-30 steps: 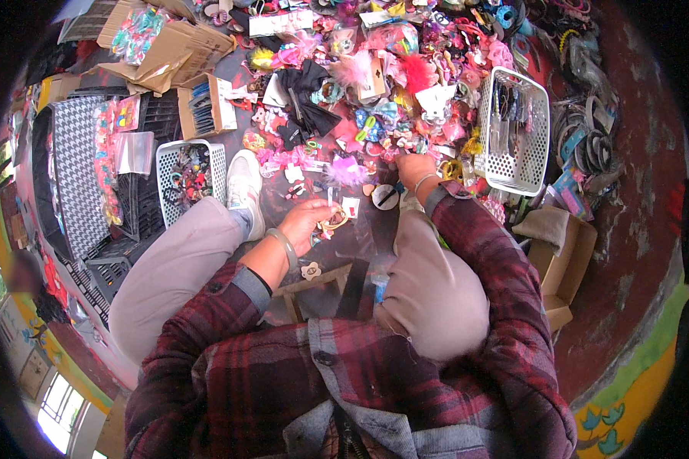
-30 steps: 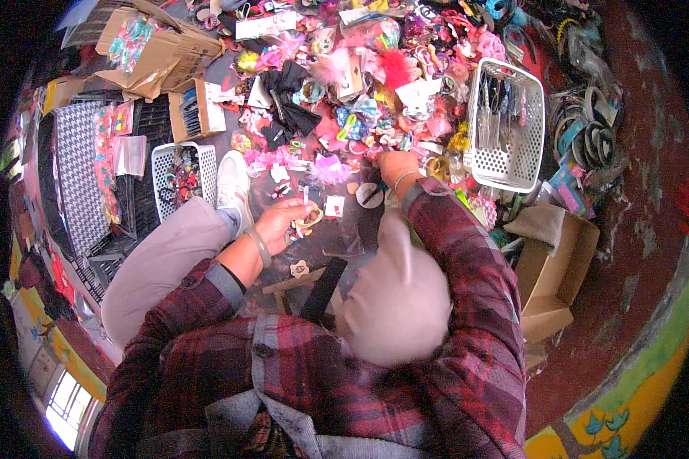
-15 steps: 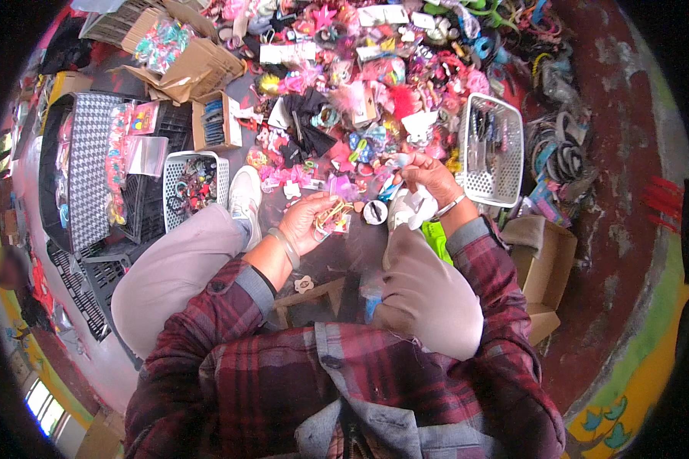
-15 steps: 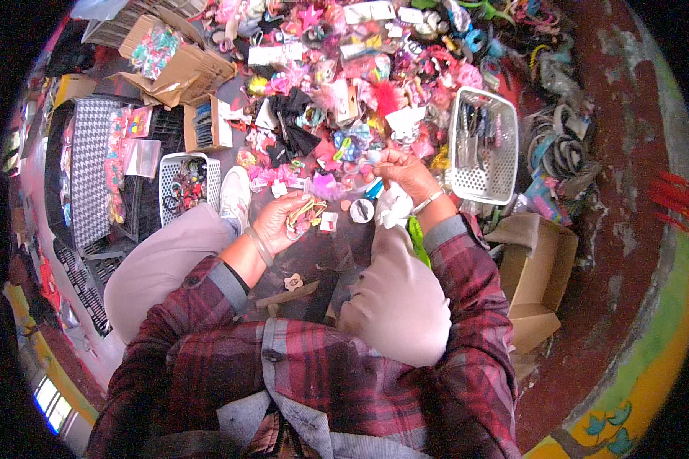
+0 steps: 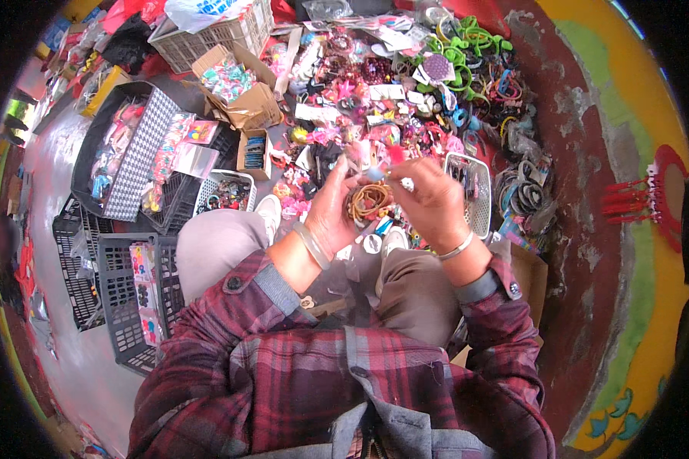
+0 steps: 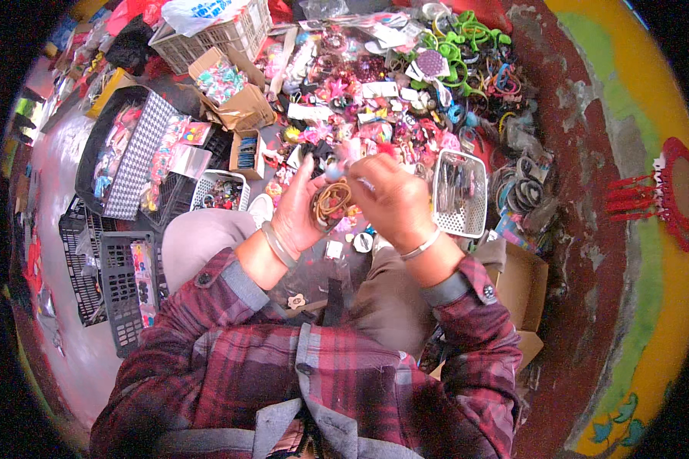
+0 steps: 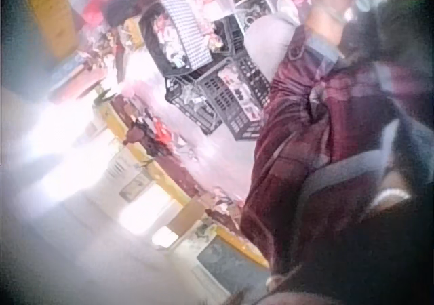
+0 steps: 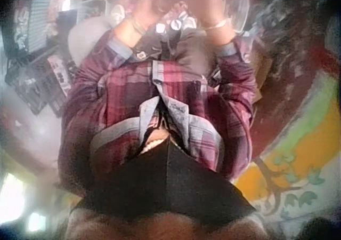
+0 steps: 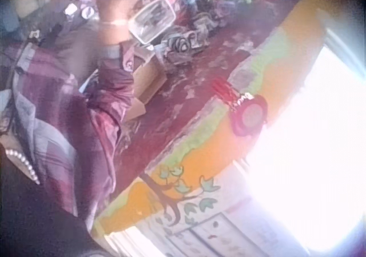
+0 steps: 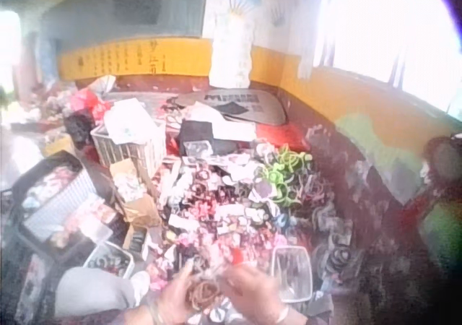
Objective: The person sits on the floor surrounded by a large pile of colorful hair accessories and other small items. They pick up various hair ties and clips, wipe them with a white cloth, and place them into a white plastic basket.
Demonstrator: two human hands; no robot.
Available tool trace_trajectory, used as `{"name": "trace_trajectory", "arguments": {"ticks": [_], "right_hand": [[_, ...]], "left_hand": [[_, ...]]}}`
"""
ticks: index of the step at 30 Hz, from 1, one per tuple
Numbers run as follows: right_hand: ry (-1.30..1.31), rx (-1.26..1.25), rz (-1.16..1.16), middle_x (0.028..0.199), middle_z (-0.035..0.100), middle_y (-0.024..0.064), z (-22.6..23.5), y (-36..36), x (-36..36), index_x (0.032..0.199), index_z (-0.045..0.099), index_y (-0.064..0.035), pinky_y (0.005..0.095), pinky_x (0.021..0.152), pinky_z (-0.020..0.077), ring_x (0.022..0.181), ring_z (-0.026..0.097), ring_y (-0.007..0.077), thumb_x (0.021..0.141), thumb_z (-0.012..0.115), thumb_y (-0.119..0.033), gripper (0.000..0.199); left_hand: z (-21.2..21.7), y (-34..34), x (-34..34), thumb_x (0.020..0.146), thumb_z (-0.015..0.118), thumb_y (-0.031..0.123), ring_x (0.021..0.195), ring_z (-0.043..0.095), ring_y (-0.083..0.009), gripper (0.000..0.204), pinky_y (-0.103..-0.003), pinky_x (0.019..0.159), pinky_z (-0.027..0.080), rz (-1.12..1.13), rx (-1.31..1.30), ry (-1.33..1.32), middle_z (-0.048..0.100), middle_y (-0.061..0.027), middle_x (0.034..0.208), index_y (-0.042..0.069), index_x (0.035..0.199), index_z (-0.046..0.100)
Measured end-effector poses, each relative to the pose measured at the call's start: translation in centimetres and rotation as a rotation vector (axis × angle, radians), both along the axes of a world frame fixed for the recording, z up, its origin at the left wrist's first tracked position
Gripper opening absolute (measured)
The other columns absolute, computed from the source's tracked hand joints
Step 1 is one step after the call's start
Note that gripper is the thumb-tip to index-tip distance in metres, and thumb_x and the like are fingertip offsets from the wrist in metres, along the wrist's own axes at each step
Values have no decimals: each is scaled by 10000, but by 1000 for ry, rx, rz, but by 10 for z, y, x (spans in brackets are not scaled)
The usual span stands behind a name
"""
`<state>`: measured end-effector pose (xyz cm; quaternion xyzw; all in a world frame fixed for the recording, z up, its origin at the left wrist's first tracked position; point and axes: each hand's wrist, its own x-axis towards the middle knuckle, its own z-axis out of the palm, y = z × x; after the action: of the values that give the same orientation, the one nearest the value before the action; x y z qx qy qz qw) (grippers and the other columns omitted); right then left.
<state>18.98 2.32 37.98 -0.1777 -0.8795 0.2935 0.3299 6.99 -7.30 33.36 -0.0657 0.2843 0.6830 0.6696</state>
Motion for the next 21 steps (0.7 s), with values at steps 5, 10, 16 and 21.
{"name": "trace_trajectory", "arguments": {"ticks": [5, 10, 16, 21], "right_hand": [[-149, 110, 31, 795, 610, 56, 13, -25, -3, 854, 627, -60, 261, 586, 473, 639, 594, 175, 742, 631, -88, 115], [224, -1170, 32, 914, 622, 69, 47, -2, 7, 992, 594, -7, 277, 699, 472, 805, 584, 143, 831, 566, -153, 220], [521, -1444, 265, 1127, 541, 146, 49, 8, -9, 1223, 416, 37, 323, 872, 450, 990, 561, 223, 788, 499, 6, 444], [725, -1378, 378, 1244, 451, 153, 39, 5, -42, 1212, 420, 49, 352, 948, 383, 1127, 458, 242, 527, 392, 63, 686]], "left_hand": [[15, -8, -7, 856, 512, 348, 660, 554, -110, 310, -225, 552, 436, -31, 170, 160, 592, -46, 801, 64, 973, 553], [42, 0, -30, 835, 534, 98, 555, 515, -85, 120, -171, 408, 359, -48, 199, 47, 576, -75, 763, 28, 932, 539], [53, 11, -66, 834, 543, 102, 661, 588, -150, 96, -188, 523, 465, 0, 337, 169, 598, -86, 797, 18, 877, 559], [25, 10, -83, 818, 570, 83, 764, 613, -160, 186, -246, 670, 506, 51, 233, 251, 620, -93, 900, 14, 989, 557]]}}
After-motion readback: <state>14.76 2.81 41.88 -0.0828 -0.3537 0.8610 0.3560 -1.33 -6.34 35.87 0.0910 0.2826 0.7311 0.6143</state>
